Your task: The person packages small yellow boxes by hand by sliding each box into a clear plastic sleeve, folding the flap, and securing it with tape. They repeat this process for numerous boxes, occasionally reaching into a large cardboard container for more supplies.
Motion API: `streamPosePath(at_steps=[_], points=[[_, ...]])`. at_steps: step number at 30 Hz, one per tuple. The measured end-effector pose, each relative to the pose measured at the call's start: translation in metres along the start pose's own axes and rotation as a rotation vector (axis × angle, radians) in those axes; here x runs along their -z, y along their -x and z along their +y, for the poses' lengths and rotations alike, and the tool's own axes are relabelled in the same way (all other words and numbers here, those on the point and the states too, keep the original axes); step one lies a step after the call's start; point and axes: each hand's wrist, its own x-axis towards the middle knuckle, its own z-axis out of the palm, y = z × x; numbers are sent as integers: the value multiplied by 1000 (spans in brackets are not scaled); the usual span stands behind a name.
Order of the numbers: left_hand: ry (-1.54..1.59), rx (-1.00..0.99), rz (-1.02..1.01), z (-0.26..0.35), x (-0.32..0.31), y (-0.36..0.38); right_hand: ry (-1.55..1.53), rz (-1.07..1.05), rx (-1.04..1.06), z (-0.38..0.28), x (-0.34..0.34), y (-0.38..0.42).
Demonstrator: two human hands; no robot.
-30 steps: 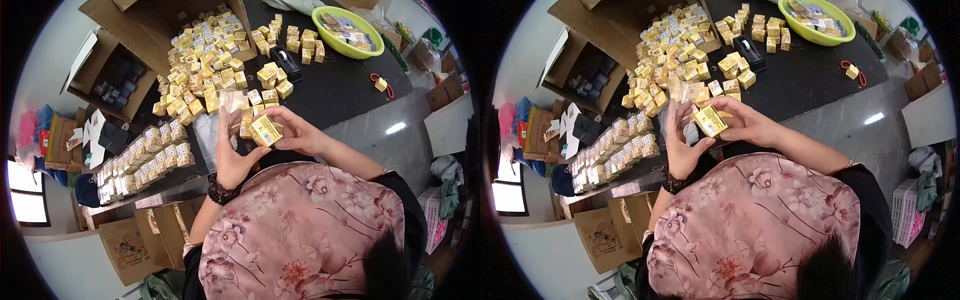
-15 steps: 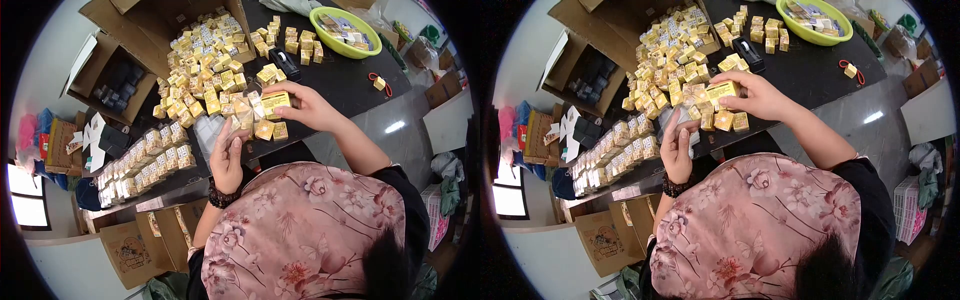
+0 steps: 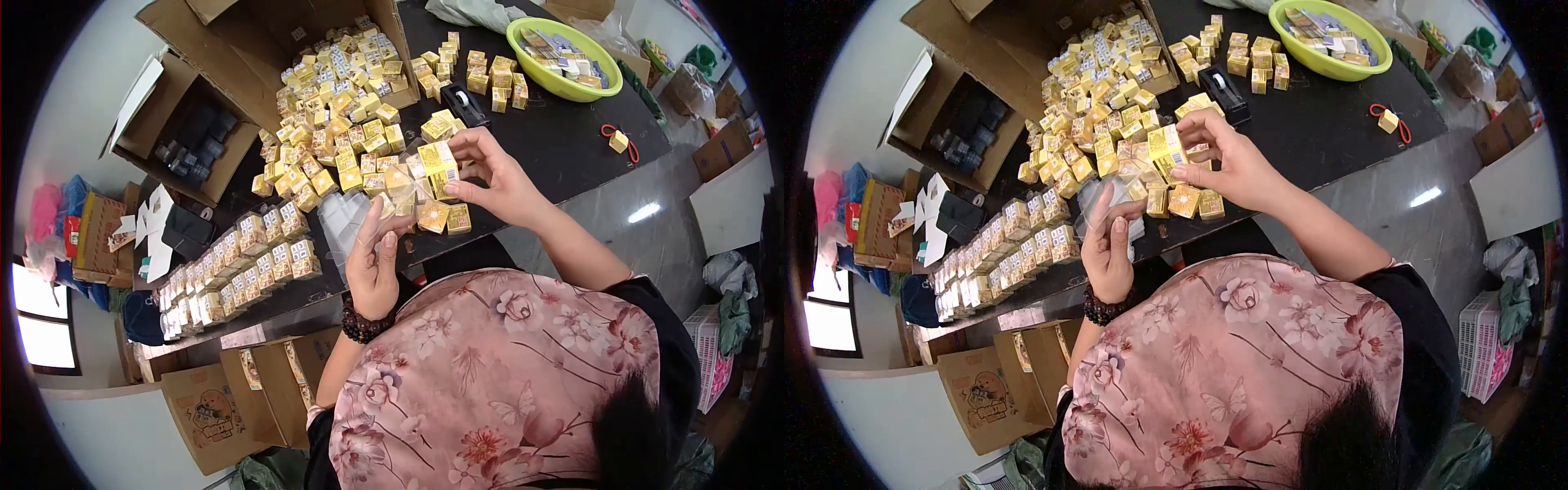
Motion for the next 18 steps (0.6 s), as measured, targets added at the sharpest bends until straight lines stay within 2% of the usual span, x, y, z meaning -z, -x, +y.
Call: streamPosePath(at_steps=[2, 4, 5, 8, 10, 11, 13, 18], points=[[10, 1, -4, 0, -1, 1, 96, 24, 57, -1, -2, 0], [29, -28, 12, -3, -2, 2, -126, 50, 3, 1, -4, 1], [30, -28, 10, -4, -2, 2, -126, 52, 4, 0, -4, 1], [18, -38, 15, -3, -2, 2, -101, 62, -1, -3, -6, 2], [-44, -58, -9, -1, -4, 2, 137, -12, 81, -9, -5, 4], [-44, -57, -8, -3, -2, 2, 137, -12, 81, -12, -4, 4], [-281, -39, -117, -7, 7, 3, 171, -48, 132, -15, -3, 5], [-264, -47, -95, -1, 7, 6, 127, -49, 118, -14, -8, 4]])
